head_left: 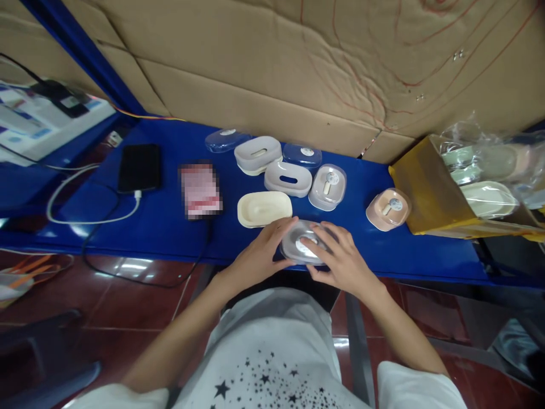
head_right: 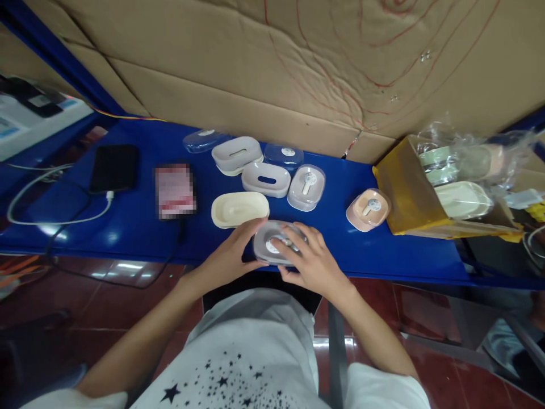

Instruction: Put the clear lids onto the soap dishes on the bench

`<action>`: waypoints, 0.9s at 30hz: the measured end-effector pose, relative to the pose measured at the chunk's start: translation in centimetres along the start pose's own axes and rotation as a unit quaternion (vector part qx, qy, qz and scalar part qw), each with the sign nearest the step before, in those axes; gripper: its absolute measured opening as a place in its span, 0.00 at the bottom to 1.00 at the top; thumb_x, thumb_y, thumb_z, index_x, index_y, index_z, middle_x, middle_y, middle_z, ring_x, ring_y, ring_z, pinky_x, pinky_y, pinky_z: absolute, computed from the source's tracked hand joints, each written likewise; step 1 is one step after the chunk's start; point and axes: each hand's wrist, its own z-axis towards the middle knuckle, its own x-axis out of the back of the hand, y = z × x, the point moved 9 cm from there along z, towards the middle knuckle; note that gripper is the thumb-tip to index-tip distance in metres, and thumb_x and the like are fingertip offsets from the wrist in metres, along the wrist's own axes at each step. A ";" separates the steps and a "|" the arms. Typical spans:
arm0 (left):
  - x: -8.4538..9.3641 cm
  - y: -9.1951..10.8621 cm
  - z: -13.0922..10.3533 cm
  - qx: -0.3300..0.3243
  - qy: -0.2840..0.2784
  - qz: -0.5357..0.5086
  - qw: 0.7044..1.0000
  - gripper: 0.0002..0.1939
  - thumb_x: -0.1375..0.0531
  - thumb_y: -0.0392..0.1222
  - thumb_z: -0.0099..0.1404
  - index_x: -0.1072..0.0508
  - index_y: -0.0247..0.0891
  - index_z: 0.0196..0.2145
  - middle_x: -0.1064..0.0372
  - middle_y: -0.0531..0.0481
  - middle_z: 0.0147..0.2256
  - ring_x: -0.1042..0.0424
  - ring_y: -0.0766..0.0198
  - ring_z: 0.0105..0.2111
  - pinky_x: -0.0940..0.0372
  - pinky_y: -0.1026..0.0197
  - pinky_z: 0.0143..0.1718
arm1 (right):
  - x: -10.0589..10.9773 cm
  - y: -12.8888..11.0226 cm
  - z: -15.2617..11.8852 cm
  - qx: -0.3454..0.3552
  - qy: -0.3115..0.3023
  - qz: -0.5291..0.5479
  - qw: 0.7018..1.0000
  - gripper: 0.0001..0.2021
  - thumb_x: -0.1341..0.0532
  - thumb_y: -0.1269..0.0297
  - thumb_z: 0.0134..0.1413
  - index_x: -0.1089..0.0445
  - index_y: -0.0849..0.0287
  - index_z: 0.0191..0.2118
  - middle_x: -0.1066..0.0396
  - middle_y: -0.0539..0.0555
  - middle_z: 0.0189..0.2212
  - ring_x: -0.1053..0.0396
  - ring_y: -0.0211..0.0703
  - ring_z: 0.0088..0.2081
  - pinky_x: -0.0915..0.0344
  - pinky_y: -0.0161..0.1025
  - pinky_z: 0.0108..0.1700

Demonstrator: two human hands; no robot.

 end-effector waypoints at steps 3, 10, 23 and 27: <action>0.0 -0.2 0.0 0.003 -0.003 0.008 1.000 0.54 0.26 0.46 0.69 0.55 0.59 0.80 0.47 0.42 0.78 0.43 0.44 0.77 0.42 0.38 0.76 | -0.2 0.5 -0.4 -0.025 0.011 0.018 0.999 0.27 0.35 0.54 0.70 0.32 0.50 0.70 0.34 0.62 0.73 0.37 0.66 0.71 0.31 0.65 0.65; 0.0 0.6 -0.1 -0.004 -0.015 0.019 1.000 0.49 0.29 0.48 0.73 0.54 0.58 0.79 0.44 0.43 0.77 0.41 0.45 0.76 0.39 0.38 0.75 | -1.0 1.1 -1.8 -0.061 0.007 0.032 0.998 0.34 0.36 0.54 0.70 0.42 0.42 0.77 0.38 0.59 0.75 0.40 0.69 0.74 0.34 0.70 0.68; 5.6 -0.5 -2.7 -0.007 0.109 0.265 0.958 0.11 0.41 0.40 0.80 0.24 0.42 0.56 0.24 0.39 0.60 0.30 0.39 0.66 0.32 0.35 0.64 | 1.4 5.0 -0.8 -0.170 0.082 -0.082 0.979 0.36 0.44 0.62 0.76 0.56 0.46 0.82 0.47 0.62 0.79 0.49 0.64 0.80 0.46 0.72 0.76; 4.1 0.8 -3.0 -0.037 0.065 0.248 0.966 0.07 0.41 0.41 0.80 0.22 0.43 0.48 0.22 0.42 0.56 0.25 0.44 0.62 0.28 0.41 0.58 | -2.6 4.7 8.2 -0.082 -0.005 -0.033 0.996 0.28 0.47 0.68 0.76 0.40 0.56 0.77 0.36 0.65 0.74 0.39 0.61 0.75 0.45 0.67 0.76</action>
